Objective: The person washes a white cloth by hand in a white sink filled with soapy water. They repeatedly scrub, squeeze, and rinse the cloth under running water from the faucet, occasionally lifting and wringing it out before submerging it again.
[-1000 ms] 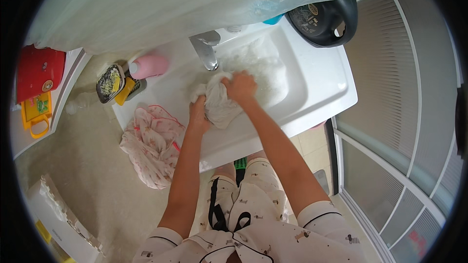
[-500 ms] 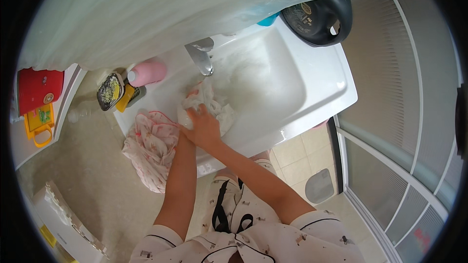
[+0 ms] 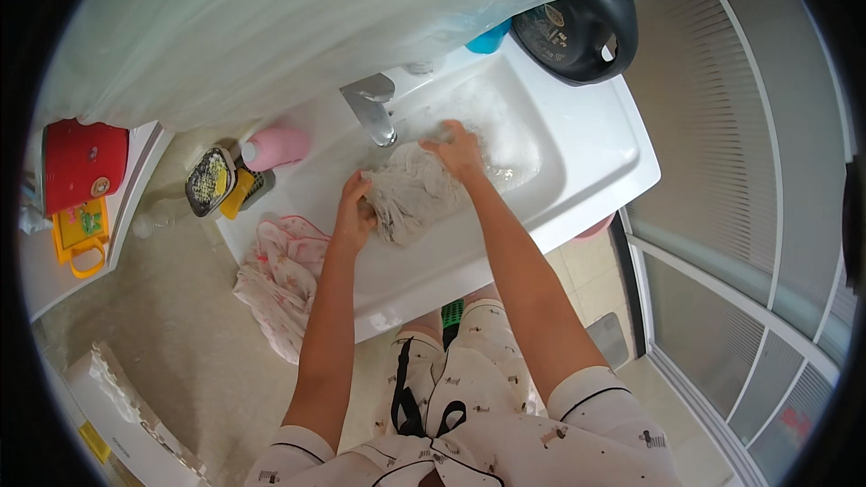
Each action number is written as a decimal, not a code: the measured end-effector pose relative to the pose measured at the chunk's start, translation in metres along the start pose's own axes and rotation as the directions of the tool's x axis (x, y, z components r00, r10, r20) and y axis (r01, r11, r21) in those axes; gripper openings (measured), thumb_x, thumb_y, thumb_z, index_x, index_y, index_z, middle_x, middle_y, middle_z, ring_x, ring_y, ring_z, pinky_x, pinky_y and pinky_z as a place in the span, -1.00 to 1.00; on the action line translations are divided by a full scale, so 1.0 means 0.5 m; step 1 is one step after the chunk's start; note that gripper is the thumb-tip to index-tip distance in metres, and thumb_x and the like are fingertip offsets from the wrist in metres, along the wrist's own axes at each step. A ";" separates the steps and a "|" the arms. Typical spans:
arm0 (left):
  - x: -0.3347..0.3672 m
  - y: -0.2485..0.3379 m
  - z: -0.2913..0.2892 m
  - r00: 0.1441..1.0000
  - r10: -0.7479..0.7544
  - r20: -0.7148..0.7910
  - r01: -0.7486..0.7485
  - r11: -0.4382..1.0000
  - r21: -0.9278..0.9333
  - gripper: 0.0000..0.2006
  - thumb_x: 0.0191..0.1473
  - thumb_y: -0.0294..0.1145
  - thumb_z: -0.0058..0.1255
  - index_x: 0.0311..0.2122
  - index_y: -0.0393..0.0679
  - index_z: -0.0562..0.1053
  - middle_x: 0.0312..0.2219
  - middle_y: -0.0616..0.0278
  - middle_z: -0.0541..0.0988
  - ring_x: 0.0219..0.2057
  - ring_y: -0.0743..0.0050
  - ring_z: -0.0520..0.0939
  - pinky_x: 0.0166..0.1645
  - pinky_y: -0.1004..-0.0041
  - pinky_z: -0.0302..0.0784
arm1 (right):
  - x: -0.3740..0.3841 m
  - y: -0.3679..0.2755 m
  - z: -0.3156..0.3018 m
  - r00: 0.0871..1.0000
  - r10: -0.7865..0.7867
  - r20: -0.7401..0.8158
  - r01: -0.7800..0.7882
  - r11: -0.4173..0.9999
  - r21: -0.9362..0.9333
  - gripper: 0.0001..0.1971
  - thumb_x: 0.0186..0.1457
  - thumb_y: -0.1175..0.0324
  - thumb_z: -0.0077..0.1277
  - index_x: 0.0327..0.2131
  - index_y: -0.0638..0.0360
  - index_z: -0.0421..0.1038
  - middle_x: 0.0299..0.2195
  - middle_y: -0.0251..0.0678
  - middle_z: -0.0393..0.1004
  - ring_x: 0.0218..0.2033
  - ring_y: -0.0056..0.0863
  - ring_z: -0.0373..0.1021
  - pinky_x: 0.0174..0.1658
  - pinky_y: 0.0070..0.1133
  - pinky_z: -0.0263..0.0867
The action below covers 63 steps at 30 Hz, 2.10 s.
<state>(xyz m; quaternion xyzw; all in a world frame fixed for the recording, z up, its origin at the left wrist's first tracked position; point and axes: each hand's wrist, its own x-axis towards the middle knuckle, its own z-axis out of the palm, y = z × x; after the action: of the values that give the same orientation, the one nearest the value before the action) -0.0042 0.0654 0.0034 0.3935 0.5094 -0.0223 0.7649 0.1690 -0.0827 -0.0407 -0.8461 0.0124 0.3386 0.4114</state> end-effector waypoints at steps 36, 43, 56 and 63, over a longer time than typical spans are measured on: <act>0.046 -0.079 0.001 0.950 0.252 0.182 -0.226 0.962 -0.153 -0.42 0.13 0.10 -0.03 0.13 -0.06 0.29 0.01 0.28 0.45 0.05 0.35 0.44 0.11 0.32 0.38 | -0.230 0.017 0.198 0.981 -0.195 -0.011 0.182 0.892 0.414 -0.40 -0.13 0.16 0.24 -0.01 0.21 0.32 -0.07 0.01 0.43 0.00 -0.02 0.34 0.01 -0.32 0.28; 0.113 -0.180 -0.056 0.505 0.465 0.727 0.082 0.813 -0.576 -0.47 0.20 0.11 -0.16 0.12 -0.05 0.31 0.03 0.23 0.44 0.06 0.27 0.45 0.14 0.29 0.37 | -0.327 -0.103 0.158 0.969 -0.216 -0.115 0.210 0.975 -0.068 -0.74 -0.07 0.15 0.14 -0.37 0.11 0.48 -0.33 -0.06 0.53 -0.37 -0.05 0.47 -0.31 -0.27 0.38; -0.082 -0.033 -0.051 0.983 -0.064 0.173 0.110 0.955 -0.274 -0.73 0.01 -0.48 0.08 -0.13 -0.22 0.45 -0.20 0.13 0.56 -0.21 0.33 0.61 -0.09 0.39 0.56 | -0.143 0.021 -0.085 0.930 0.275 0.244 -0.366 0.749 0.553 -0.69 0.18 0.04 -0.04 -0.27 0.10 0.41 -0.36 -0.42 0.42 -0.46 -0.49 0.38 -0.40 -0.53 0.37; -0.168 0.032 -0.082 0.971 0.158 -0.179 -0.157 0.987 0.022 -0.62 -0.07 -0.50 0.13 -0.08 -0.18 0.40 -0.23 0.10 0.51 -0.25 0.27 0.57 -0.12 0.32 0.54 | -0.156 -0.002 -0.231 0.973 0.201 0.111 -0.229 0.812 0.537 -0.70 0.20 0.13 -0.02 -0.27 0.21 0.40 -0.43 -0.37 0.40 -0.56 -0.62 0.33 -0.55 -0.70 0.37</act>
<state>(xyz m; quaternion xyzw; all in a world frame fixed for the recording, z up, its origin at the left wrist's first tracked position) -0.0686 0.0714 0.0726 0.4359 0.5435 0.0723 0.7137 0.1743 -0.1835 0.0551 -0.6783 0.1939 0.3859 0.5945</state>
